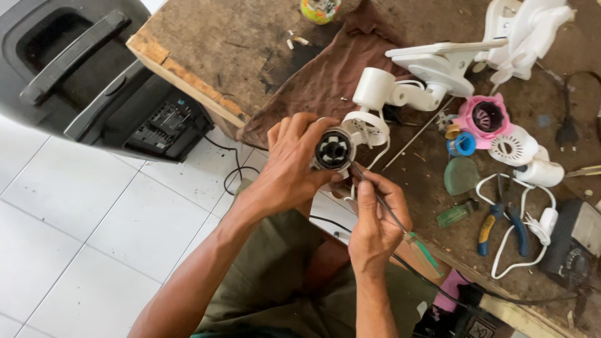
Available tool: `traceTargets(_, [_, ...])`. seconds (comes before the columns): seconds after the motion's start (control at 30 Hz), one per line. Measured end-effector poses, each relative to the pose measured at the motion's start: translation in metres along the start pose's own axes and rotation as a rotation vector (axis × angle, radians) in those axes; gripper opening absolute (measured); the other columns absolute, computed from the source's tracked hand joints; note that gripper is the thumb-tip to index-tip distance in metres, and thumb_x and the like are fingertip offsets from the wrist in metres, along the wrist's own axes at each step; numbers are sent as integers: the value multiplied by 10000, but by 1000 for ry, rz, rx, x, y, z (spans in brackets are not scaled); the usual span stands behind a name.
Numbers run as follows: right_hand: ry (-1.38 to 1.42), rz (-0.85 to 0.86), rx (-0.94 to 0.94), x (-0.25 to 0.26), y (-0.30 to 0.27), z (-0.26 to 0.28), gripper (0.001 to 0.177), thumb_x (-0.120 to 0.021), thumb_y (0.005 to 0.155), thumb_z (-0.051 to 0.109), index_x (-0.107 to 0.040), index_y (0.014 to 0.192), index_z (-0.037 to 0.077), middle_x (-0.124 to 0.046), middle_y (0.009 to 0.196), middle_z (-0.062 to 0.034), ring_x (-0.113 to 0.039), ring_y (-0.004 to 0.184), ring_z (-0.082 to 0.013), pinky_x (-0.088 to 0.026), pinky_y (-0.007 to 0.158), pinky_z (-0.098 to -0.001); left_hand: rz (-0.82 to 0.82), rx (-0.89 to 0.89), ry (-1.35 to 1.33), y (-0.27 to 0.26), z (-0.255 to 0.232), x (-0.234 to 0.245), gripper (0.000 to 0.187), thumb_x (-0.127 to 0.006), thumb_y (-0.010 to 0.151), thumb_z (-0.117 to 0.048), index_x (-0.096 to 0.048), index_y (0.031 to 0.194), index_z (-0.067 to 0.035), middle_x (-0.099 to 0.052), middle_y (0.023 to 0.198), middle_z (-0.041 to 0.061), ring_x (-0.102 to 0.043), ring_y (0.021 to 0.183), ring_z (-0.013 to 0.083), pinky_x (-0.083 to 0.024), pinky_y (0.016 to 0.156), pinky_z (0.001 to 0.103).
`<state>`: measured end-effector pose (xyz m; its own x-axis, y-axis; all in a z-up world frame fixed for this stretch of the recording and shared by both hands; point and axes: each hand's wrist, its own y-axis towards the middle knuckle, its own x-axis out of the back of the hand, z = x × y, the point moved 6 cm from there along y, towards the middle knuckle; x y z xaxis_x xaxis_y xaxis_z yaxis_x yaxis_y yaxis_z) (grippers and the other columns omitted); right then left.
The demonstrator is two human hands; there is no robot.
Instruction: The person repairs a small white fan motor by soldering wires to its terminals and then using a screwdriver to adjust the internal components. They handle the fan motor, wires, and tools on a cluttered workbench.
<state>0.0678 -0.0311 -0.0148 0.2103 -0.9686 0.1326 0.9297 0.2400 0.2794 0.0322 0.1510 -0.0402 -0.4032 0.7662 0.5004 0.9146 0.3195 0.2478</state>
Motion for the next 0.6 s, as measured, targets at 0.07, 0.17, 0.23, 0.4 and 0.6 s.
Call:
traceTargets(0.07, [39,-21,-46,-4,0,1,173,-700,1097,71,-728,1189,-72,-814,1188,-281,-777,1160,-277,-666,998,-394,-29,-21,-53,-5,-7,4,942,-990,802,-176,-500,1604,-122,-527,1380,142,-535,1217,358,-303,1159,514])
traceTargets(0.17, [23,-10,-25,-4,5,4,176,-717,1086,68,-733,1177,-82,-811,1177,-289,-796,1148,-300,-686,973,-402,-61,-21,-189,-10,-14,1,862,-941,864,-142,-479,1591,-128,-593,1395,143,-617,1304,368,-323,1234,516])
traceTargets(0.23, [35,-12,-31,-4,4,5,176,-711,1090,63,-727,1182,-86,-807,1177,-293,-791,1148,-297,-685,972,-398,-71,-17,-225,-10,-7,-2,850,-945,865,-151,-488,1582,-137,-607,1425,123,-626,1333,353,-335,1243,515])
traceTargets(0.4, [51,-11,-8,2,12,16,170,-697,1097,50,-714,1193,-90,-799,1211,-308,-781,1190,-317,-686,987,-409,-101,28,-329,-4,-15,-7,842,-952,847,-128,-512,1565,-138,-640,1458,135,-637,1376,390,-319,1270,517])
traceTargets(0.6, [4,-66,89,31,23,41,172,-701,1096,39,-706,1193,-102,-795,1202,-312,-783,1212,-347,-677,1022,-436,-161,9,-320,12,-58,-20,844,-977,850,-171,-514,1557,-181,-647,1457,63,-662,1372,273,-319,1249,444])
